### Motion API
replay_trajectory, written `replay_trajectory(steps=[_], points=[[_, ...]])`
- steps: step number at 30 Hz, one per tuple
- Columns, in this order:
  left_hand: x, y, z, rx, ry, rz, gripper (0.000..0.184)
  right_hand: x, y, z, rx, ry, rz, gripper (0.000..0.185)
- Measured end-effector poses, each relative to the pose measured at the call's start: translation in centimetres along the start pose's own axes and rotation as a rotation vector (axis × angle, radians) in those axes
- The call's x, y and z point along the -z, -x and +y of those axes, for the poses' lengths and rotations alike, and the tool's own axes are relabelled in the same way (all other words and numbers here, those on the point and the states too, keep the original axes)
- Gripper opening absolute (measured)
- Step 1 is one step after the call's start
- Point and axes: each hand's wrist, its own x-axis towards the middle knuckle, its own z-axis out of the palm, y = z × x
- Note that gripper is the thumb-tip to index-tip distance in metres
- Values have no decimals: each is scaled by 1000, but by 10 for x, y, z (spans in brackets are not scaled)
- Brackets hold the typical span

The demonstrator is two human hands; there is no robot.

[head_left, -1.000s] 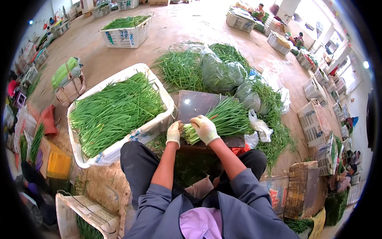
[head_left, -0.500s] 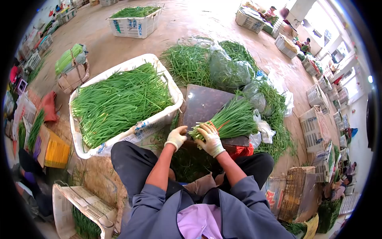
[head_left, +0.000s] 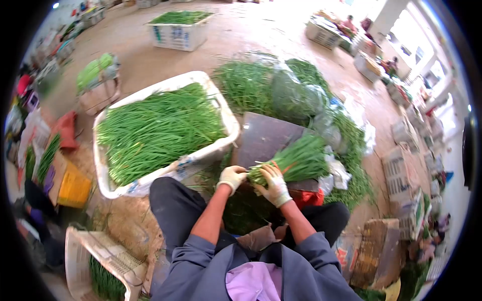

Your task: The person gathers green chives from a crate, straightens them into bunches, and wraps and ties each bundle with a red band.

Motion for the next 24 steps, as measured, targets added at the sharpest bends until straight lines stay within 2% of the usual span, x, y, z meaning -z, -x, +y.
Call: replay_trajectory(steps=[2,4,7,10,14,20,24], points=[[-2,2,9,47,19,3,27,7,-5,-5,0,34,-36,57],[-2,19,29,4,-99,60,33,2,-6,-2,22,29,-20,56],[-13,6,12,-68,-230,206,22,-3,-2,-1,6,17,-34,58],[-15,3,14,-40,-211,190,14,-5,1,2,32,28,-9,61],[-21,2,16,-122,-337,254,13,-8,5,8,5,-5,-29,62],[-27,-1,3,-111,-240,296,13,-9,10,13,21,-14,-74,62],[-27,1,5,-72,-132,221,11,-5,14,10,-42,-5,-129,64]])
